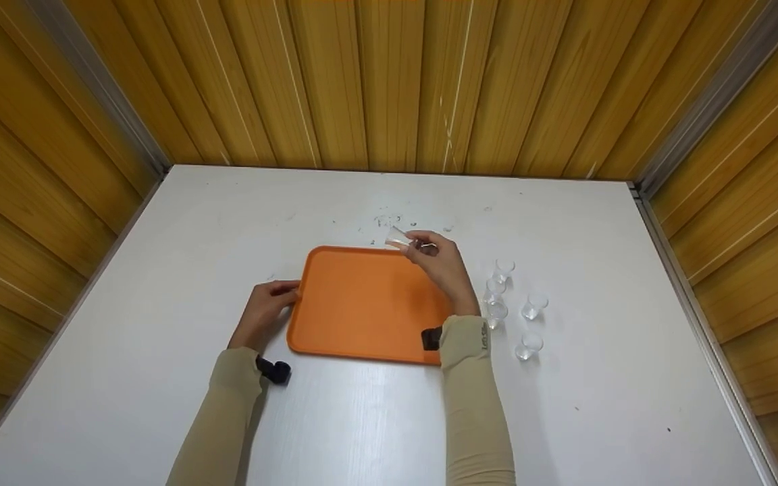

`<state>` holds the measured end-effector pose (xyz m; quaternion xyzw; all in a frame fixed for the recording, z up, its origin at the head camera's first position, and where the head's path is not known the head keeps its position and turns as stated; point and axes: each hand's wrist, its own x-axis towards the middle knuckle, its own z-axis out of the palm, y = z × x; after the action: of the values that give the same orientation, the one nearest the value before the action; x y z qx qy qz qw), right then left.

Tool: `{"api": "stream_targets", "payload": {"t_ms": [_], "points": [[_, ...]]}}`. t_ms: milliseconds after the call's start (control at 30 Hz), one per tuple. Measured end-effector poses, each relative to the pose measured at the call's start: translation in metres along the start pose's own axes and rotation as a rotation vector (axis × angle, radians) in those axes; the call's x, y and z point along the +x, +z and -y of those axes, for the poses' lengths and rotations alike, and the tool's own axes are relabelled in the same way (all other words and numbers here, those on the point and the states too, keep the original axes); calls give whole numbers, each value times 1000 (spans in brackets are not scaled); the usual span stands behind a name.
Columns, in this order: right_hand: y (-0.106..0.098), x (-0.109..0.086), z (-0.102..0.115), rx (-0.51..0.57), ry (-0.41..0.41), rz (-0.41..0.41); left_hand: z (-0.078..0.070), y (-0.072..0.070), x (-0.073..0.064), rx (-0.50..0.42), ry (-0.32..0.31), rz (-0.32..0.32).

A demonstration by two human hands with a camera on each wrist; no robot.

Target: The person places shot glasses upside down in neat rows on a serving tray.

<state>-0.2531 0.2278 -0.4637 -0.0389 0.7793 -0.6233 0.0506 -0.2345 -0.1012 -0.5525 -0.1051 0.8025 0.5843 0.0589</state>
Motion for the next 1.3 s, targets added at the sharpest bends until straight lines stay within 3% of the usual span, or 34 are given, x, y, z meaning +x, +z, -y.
{"api": "stream_targets", "payload": {"t_ms": [367,600,867,1067,1300], "points": [[33,13,-1,-29,131,-82,-1,-1,1,7,-9,3],[53,18,-3,41,80,-45,-1,0,1,57,37,-8],[74,25,-7,-37,47,20,0,1,1,44,49,-6],[89,31,-6,-160,-16,36,0,0,1,38,45,-5],[104,38,-7,-225,-2,62,0,-1,0,13,30,4]]}}
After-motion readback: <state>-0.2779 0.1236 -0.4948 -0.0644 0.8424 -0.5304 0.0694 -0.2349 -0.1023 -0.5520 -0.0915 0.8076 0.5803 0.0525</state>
